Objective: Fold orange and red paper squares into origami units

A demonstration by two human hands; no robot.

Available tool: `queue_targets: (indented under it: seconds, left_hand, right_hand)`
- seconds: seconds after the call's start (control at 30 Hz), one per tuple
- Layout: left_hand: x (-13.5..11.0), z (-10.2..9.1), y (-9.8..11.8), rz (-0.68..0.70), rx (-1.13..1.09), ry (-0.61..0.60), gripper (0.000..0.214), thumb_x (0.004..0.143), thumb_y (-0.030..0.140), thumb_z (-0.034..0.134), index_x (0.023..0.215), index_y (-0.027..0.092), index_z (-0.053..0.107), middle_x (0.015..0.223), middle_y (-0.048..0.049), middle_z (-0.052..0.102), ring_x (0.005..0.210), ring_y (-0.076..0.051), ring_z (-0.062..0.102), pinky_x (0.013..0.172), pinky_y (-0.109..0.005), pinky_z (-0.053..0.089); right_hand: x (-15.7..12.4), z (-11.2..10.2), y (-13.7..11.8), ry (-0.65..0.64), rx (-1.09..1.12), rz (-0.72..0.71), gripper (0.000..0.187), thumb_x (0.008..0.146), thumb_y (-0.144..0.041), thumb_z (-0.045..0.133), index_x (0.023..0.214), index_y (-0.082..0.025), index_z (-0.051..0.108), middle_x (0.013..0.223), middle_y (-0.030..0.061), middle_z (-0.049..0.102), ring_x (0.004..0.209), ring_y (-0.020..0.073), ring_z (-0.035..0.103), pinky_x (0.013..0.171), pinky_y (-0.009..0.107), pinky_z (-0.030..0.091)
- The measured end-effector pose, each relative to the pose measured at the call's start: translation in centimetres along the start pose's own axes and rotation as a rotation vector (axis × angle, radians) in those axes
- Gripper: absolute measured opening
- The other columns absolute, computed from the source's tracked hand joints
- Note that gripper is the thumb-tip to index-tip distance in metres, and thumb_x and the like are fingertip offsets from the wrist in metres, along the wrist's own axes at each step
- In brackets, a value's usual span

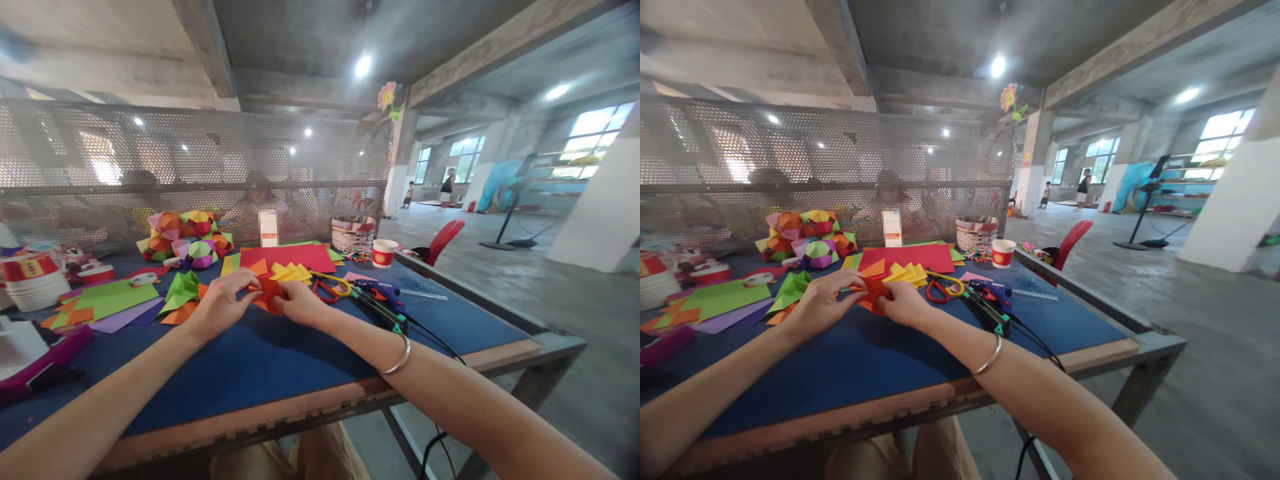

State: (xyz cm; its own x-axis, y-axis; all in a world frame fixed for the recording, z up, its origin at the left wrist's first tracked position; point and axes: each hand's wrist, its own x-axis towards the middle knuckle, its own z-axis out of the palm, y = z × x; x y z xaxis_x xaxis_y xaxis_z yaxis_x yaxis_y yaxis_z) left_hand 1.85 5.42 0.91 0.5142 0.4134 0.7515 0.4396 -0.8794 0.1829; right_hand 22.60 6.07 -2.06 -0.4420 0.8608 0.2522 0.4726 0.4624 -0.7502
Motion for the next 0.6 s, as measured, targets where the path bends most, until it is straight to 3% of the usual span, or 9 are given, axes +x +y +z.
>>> queue_targets:
  seconds: [0.4,0.6]
  left_hand:
    - [0.1,-0.2,-1.5,0.033,-0.059,-0.130,0.020,0.094,0.020,0.069,0.097,0.030,0.086,0.104,-0.0030,0.080,0.093,-0.019,0.076,0.084,-0.030,0.061]
    - [-0.1,-0.2,-2.0,0.030,-0.025,-0.162,0.017,0.096,0.022,0.070,0.091,0.026,0.086,0.107,-0.0049,0.079,0.095,-0.020,0.075,0.084,-0.031,0.060]
  right_hand:
    - [-0.3,-0.1,-0.5,-0.004,-0.067,-0.007,0.030,0.105,-0.039,0.068,0.123,-0.015,0.069,0.119,0.0071,0.072,0.100,0.0221,0.073,0.087,0.041,0.064]
    - [-0.3,-0.1,-0.6,-0.014,-0.077,-0.022,0.031,0.105,-0.039,0.069,0.125,-0.016,0.069,0.121,0.0078,0.072,0.102,0.0228,0.073,0.088,0.042,0.064]
